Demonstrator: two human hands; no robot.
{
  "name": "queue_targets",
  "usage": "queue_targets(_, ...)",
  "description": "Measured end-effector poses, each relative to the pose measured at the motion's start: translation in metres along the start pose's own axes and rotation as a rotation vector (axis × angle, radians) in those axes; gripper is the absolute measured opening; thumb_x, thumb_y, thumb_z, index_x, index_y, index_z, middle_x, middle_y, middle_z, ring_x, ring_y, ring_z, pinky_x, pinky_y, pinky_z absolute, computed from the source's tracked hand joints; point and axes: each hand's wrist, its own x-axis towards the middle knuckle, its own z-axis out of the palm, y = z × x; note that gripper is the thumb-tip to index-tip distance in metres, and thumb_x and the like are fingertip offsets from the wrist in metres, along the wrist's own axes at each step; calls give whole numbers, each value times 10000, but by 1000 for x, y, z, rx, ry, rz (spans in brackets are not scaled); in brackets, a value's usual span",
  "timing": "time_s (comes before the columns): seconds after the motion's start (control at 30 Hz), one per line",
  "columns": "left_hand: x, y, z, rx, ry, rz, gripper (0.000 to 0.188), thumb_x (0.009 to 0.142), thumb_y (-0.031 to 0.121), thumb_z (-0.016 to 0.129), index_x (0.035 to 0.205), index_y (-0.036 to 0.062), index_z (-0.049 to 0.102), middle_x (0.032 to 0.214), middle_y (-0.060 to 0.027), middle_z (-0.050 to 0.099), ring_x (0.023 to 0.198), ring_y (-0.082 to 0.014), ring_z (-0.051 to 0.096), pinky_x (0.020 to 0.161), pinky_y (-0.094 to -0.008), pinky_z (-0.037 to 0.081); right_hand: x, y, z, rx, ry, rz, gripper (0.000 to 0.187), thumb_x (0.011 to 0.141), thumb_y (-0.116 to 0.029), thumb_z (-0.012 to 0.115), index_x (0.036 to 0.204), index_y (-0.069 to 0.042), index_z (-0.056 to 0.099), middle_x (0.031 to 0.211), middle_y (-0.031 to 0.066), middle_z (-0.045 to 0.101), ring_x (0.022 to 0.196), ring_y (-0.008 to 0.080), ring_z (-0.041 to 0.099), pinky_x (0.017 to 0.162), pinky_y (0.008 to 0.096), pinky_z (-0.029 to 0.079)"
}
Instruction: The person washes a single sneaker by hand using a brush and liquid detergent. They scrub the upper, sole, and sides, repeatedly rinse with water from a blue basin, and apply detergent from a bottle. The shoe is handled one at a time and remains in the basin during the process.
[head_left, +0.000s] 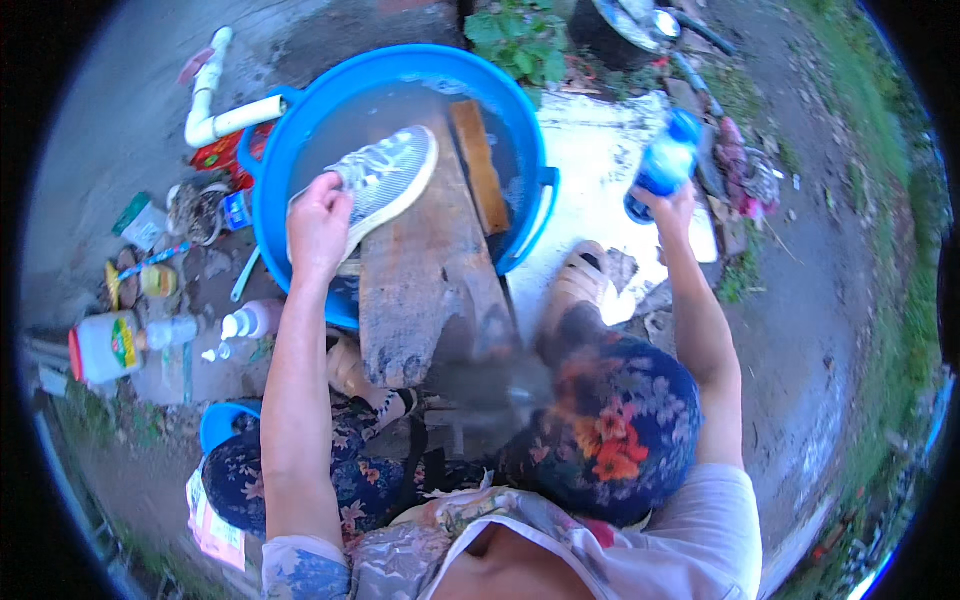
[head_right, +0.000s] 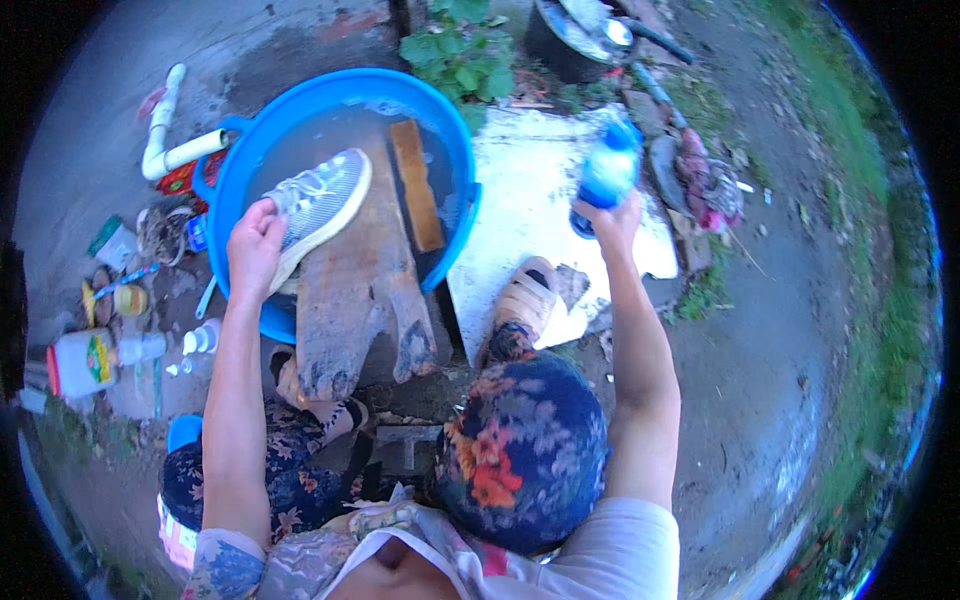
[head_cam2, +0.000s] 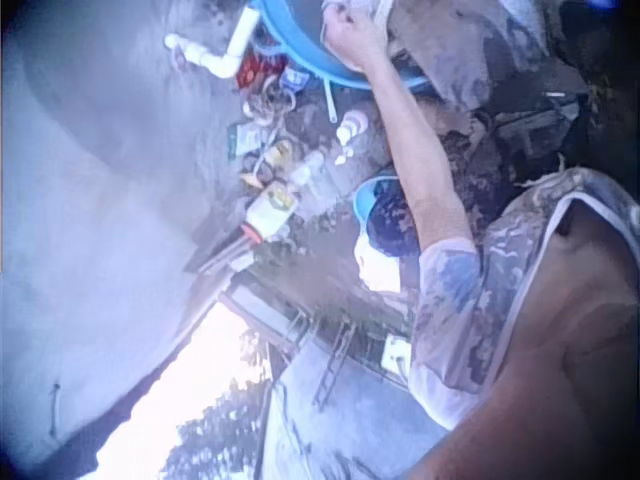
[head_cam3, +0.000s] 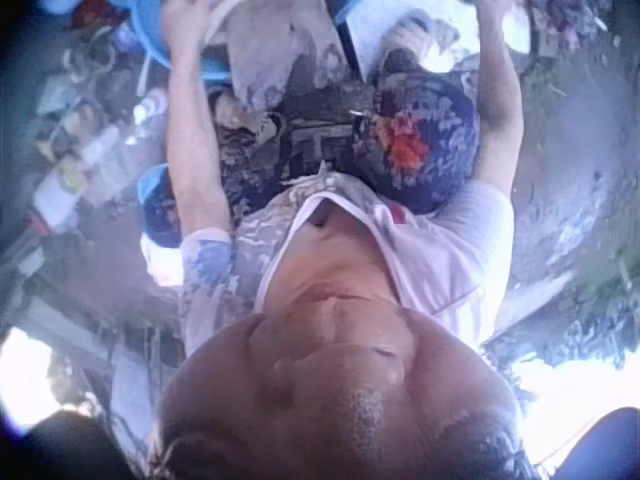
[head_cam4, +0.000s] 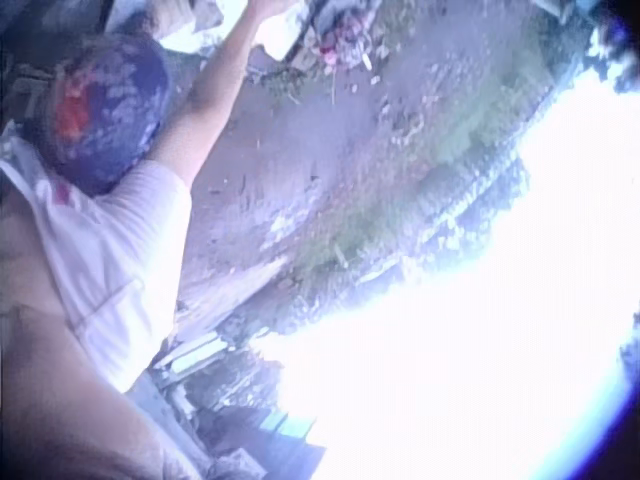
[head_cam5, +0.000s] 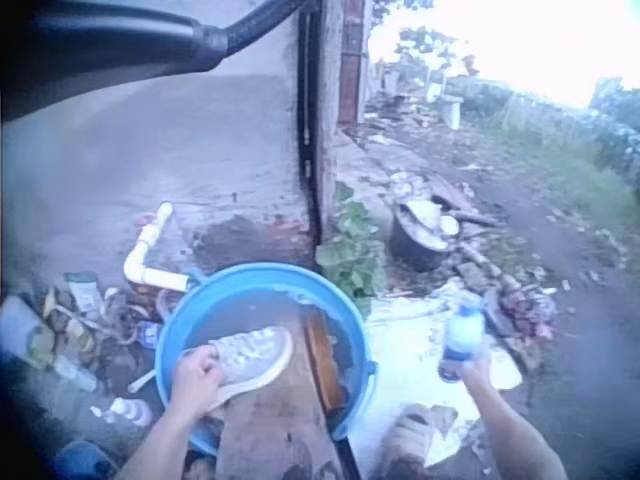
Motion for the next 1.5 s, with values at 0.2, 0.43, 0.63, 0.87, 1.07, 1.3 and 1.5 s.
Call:
queue_targets(0.2, 16, 23, -1, -130, -238, -296, 317, 872, 215, 589, 1058, -41, 602, 935, -99, 638, 821, -143, 590, 690, -280, 455, -49, 103, 28, 393, 154, 217, 633, 558, -59, 807, 1121, -33, 519, 1063, 98, 596, 969, 207, 570, 862, 336, 446)
queue_targets(0.43, 28, 9, 1, -328, -405, -538, 362, 929, 175, 507, 1153, -110, 505, 1018, -175, 630, 851, -212, 645, 705, -335, 515, -79, 35, -47, -200, -371, 514, 433, 694, -86, 707, 1094, 28, 583, 791, 106, 658, 621, 152, 622, 527, 272, 485)
queue_targets(0.63, -30, 42, 5, -932, -189, -586, 291, 901, 46, 472, 1172, -53, 506, 1105, -156, 612, 946, -208, 624, 827, -331, 515, -26, -200, -11, 67, -707, -169, 261, 840, -25, 574, 1095, 28, 564, 821, 90, 637, 682, 128, 627, 615, 247, 514)
queue_targets(0.87, -22, 33, 9, -1426, -215, -713, 369, 919, 302, 526, 1167, 28, 516, 1095, -115, 621, 984, -245, 610, 871, -399, 495, 17, -182, 173, -898, -840, -151, 361, 771, -218, 568, 984, 64, 639, 1092, 221, 616, 1019, 354, 595, 861, 386, 484)
queue_targets(1.07, -24, 17, 16, -1335, -222, -798, 262, 885, 140, 485, 1107, 4, 515, 1007, -131, 632, 888, -247, 641, 742, -396, 540, 15, -84, 230, -532, -609, 299, 462, 695, -200, 722, 1040, 89, 614, 1051, 201, 631, 958, 304, 622, 771, 385, 497)
queue_targets(1.3, -33, 16, 3, -1269, -152, -573, 322, 854, 59, 468, 1159, -40, 499, 1087, -141, 606, 937, -247, 623, 832, -369, 509, 13, -134, 193, -284, -524, 139, 478, 777, -265, 671, 1148, 15, 559, 1114, 207, 609, 1073, 322, 574, 878, 385, 454)
queue_targets(1.5, -22, 20, -15, -1607, -56, -590, 366, 873, 129, 525, 1210, -10, 495, 1127, -97, 588, 1052, -180, 560, 933, -336, 438, -35, -189, 174, -219, -485, -28, 583, 840, -307, 610, 1289, 29, 450, 1201, 237, 558, 1129, 329, 541, 952, 358, 412)
